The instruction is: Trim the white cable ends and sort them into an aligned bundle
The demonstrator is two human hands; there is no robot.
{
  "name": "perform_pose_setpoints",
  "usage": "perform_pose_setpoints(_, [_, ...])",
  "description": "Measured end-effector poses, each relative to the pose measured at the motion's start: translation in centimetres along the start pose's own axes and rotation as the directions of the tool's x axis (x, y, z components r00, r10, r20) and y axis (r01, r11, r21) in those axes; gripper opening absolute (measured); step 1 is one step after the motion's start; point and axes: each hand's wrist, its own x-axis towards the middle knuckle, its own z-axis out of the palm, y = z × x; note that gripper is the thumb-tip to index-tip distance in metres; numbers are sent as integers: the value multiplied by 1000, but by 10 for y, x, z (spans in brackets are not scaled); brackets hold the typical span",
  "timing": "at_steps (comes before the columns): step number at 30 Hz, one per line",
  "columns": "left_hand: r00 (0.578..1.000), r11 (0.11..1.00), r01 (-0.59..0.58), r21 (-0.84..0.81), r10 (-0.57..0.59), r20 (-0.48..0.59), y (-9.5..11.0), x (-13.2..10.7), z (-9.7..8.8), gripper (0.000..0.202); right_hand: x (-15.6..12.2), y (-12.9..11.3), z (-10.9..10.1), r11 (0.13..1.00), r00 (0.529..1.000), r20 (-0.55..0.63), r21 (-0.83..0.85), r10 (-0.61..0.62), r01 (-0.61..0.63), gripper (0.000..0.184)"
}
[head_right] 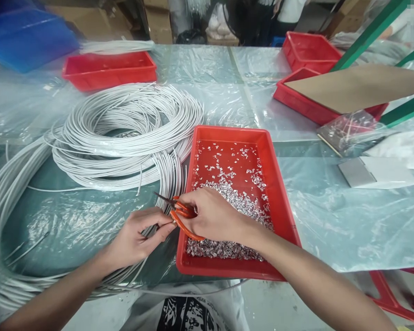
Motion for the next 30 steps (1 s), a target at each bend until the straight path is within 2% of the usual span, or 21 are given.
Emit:
perform_pose_setpoints(4, [986, 972, -161, 171, 167, -23, -2, 1, 1, 7, 2, 5, 1, 986, 999, 15, 162, 29, -31, 22])
perform_pose_setpoints(8, [979, 962, -193, 192, 203, -32, -2, 0, 3, 5, 4, 10, 0, 956, 999, 41, 294, 16, -28, 17])
perform_pose_setpoints(10, [987, 981, -146, 125, 154, -54, -1, -2, 3, 5, 5, 12, -2, 949, 999, 25, 315, 21, -28, 15])
perform_pose_setpoints(13, [998, 991, 54, -124, -58, -36, 2, -4, -2, 14, 6, 16, -7, 948, 999, -18, 318, 29, -21, 18])
perform_pose_setpoints(16, [963, 882, 264, -391, -264, 55, 4, -3, -8, 22, 7, 19, -16, 956, 996, -81, 294, 36, -10, 22])
perform_pose_setpoints(18, [938, 795, 337, -504, -329, 108, 4, -1, -11, 25, 8, 23, -22, 965, 990, -132, 261, 47, -11, 26])
perform_pose_setpoints(22, [911, 673, 396, -625, -375, 174, 1, 1, -13, 29, 11, 34, -30, 986, 975, -213, 166, 64, -28, 31])
perform_pose_setpoints(26, [904, 621, 397, -675, -390, 173, -4, -4, -14, 26, 14, 39, -34, 986, 968, -245, 166, 52, -11, 34])
perform_pose_setpoints(28, [909, 604, 390, -695, -371, 189, -5, -6, -17, 24, 16, 40, -35, 986, 965, -258, 164, 41, 2, 37])
perform_pose_setpoints(30, [921, 616, 388, -686, -282, 268, -2, -4, -21, 23, 17, 41, -36, 990, 960, -276, 144, 37, 3, 40])
